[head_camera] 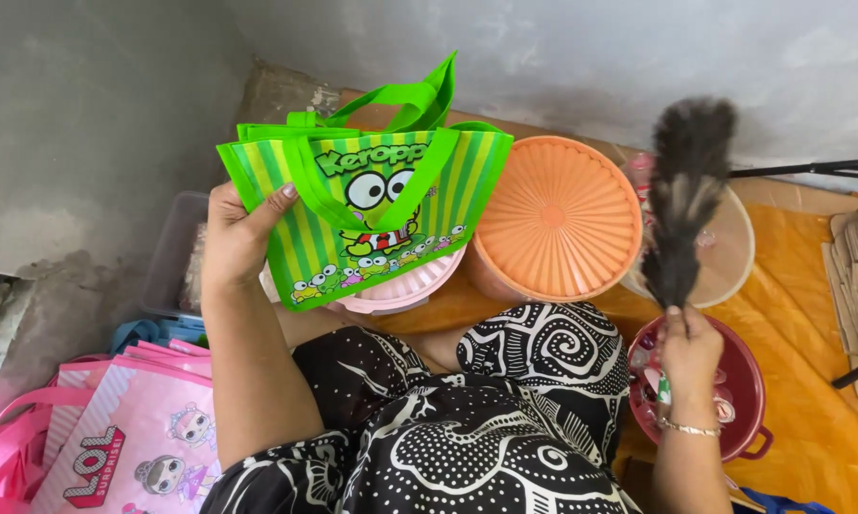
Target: Packing snacks and small containers into a green gift bag and dusting it.
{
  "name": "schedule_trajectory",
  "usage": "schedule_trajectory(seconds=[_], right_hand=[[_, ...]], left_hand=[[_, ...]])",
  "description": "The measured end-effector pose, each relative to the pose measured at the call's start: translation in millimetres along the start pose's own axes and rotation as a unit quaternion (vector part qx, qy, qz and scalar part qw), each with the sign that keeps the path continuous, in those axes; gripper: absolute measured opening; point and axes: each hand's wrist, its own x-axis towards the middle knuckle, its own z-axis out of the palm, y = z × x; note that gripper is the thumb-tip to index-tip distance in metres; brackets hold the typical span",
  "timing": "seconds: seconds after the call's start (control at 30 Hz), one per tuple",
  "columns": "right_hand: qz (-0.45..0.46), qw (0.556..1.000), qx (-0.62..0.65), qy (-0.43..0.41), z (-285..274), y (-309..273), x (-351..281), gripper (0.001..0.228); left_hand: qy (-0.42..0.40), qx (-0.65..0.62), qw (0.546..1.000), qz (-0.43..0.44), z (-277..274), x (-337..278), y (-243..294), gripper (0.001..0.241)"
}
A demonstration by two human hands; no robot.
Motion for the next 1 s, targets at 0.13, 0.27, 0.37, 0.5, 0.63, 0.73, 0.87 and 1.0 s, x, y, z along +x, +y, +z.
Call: schedule_trajectory(seconds=[0.13, 0.27, 0.37, 0.5, 0.63, 0.73, 0.87, 1.0], right_hand=[[0.046, 0.982, -0.128, -0.129, 41, 3, 1, 0.023], [-0.036, 0.928, -0.327, -0.174, 54, 23, 28, 0.034], [0.018, 0.890, -0.394, -0.227, 40, -13, 18, 0.051], [-0.014, 0.850, -0.466, -0.246, 21, -44, 14, 0.051], [-0.110, 0.909, -0.371, -0.157, 5, -86, 10, 0.045], [-0.277, 0.942, -0.168, -0.088, 2, -132, -3, 0.027], [-0.355, 0.918, 0.050, -0.169, 32, -177, 3, 0.034], [-0.381, 0.865, 0.128, -0.301, 72, -214, 19, 0.053]], left_hand=[[0.051, -0.017, 0.998, 0.014, 1, 1, -6, 0.004], [0.053, -0.001, 0.999, 0.009, 4, -2, 2, 0.003], [0.051, -0.002, 0.998, 0.022, 5, -3, 5, 0.004], [0.039, -0.012, 0.999, 0.034, 1, -6, -1, 0.004], [-0.002, -0.024, 0.998, 0.054, -7, -8, -4, 0.006], [-0.018, -0.029, 0.997, 0.067, 1, -10, 11, 0.008], [-0.031, -0.018, 0.997, 0.074, 4, -14, 20, 0.006], [-0.045, -0.019, 0.996, 0.069, 0, -17, 16, 0.005]])
